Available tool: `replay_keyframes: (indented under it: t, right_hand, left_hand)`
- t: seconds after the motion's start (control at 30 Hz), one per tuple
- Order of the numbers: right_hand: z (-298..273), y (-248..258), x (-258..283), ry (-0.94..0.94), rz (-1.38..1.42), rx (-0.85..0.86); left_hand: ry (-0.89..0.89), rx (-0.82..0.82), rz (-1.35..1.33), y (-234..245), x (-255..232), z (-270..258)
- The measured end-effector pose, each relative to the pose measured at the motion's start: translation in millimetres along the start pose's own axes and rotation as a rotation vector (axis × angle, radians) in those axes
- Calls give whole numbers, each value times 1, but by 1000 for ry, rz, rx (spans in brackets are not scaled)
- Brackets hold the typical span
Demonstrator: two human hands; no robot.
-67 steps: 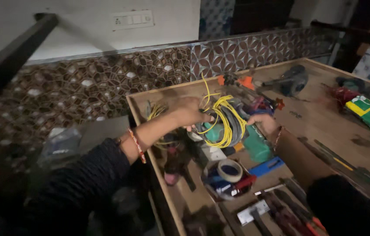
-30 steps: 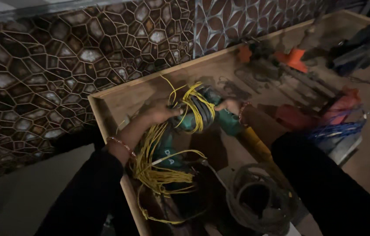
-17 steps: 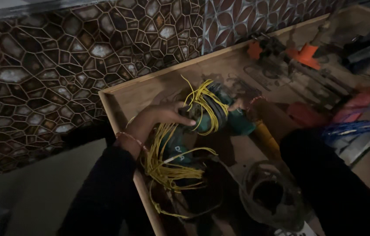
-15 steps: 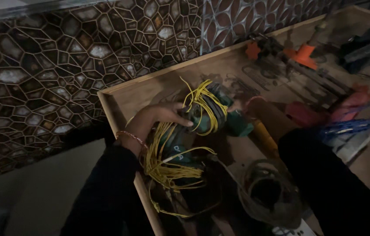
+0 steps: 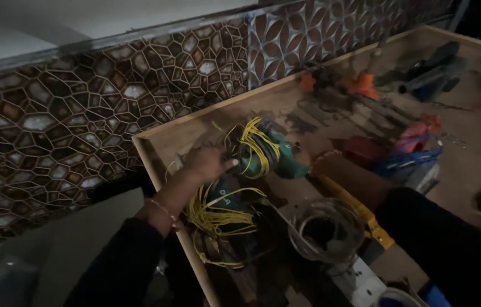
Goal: The person organizes various tools and equipment on a workbench, handling a drill, a saw, a blower, and several boxes. They move items to clear the space, open a product box, and then place electrical wire and other small components back into containers.
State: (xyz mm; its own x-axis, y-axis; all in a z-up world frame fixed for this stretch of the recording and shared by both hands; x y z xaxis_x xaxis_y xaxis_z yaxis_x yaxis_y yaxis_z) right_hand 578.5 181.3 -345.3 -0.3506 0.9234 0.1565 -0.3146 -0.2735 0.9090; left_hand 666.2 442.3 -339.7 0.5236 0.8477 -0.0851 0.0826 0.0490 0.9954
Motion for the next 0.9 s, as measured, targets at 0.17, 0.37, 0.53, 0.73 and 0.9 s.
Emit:
replay_keyframes:
  t: [0.17,0.37,0.53,0.73,0.9]
  right_hand:
    - [-22,66,62,62,-229,36]
    - [-44,110,97,263,-445,184]
    - [-81,164,131,126,-544,182]
    - [-159,249,170,33,-512,189]
    - [-215,318,194,-27,-612,259]
  left_hand:
    - [-19,-77,33,63,-5,-46]
    - [-215,-258,85,121,-56,-108]
    - [-429,-514,308,148,-119,-170]
    - [-547,-616,423,186,-200,-281]
    - [-479,-445,408,243,-249,-372]
Point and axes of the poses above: each hand's wrist, its own z-axis towards the middle knuckle, its own y-axis out of the back of the hand, x = y × z, the point moved 7 cm from there along z, towards the middle knuckle, and after that the axes turned 14 degrees about y, right-handed, at the moved point
